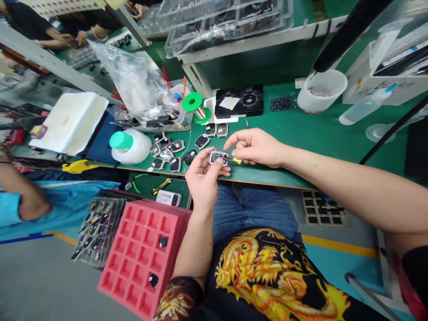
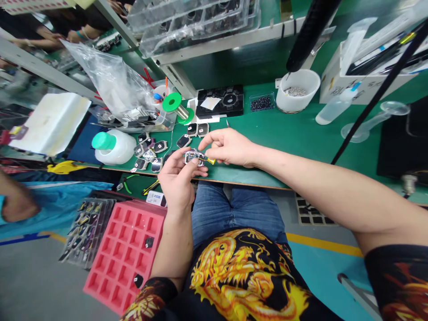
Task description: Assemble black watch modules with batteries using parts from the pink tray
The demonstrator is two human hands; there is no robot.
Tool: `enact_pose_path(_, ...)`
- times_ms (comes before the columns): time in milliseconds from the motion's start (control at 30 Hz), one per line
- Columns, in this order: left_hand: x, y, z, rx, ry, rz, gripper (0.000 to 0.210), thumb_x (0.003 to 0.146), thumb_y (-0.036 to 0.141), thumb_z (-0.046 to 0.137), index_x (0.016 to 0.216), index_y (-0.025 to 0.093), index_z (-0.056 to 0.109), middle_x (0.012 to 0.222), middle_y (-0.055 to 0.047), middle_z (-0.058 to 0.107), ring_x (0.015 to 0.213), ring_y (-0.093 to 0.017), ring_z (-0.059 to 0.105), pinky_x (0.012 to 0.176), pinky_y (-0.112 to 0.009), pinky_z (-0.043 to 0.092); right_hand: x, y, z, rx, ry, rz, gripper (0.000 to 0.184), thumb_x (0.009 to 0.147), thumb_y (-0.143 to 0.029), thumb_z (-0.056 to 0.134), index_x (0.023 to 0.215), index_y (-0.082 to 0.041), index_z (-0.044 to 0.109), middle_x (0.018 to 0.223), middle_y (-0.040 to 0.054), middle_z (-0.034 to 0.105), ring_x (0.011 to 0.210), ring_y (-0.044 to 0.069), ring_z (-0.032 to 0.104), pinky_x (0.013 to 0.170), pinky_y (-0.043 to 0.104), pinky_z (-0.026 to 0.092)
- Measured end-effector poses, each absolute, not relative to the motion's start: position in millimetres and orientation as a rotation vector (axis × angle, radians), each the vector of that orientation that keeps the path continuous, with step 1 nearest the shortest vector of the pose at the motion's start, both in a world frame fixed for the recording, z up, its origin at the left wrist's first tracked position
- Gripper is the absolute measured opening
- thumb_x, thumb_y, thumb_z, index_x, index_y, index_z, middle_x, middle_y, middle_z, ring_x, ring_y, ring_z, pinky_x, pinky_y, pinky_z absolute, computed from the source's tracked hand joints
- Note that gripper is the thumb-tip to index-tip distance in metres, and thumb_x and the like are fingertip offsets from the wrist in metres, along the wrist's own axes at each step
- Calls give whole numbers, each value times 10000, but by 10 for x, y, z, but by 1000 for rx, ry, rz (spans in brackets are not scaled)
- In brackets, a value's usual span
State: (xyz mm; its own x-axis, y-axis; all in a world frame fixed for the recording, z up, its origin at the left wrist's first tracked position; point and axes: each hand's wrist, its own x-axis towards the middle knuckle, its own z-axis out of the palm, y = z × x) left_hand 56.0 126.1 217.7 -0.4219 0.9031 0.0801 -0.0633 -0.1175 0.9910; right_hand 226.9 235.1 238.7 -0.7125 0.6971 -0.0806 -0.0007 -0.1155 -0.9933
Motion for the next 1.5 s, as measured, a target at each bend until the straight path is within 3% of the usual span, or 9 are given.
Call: enact_pose_path(1500, 715, 1193, 2262, 1203, 1658, 1758, 322, 910, 270, 829, 1221, 226, 760, 900, 9, 777, 650, -117, 720, 602, -237, 606, 2280, 2359, 2404, -756, -1677, 1999, 269, 819, -111, 760, 1088, -120, 761, 569, -64, 565, 461, 72, 482, 413, 182, 387)
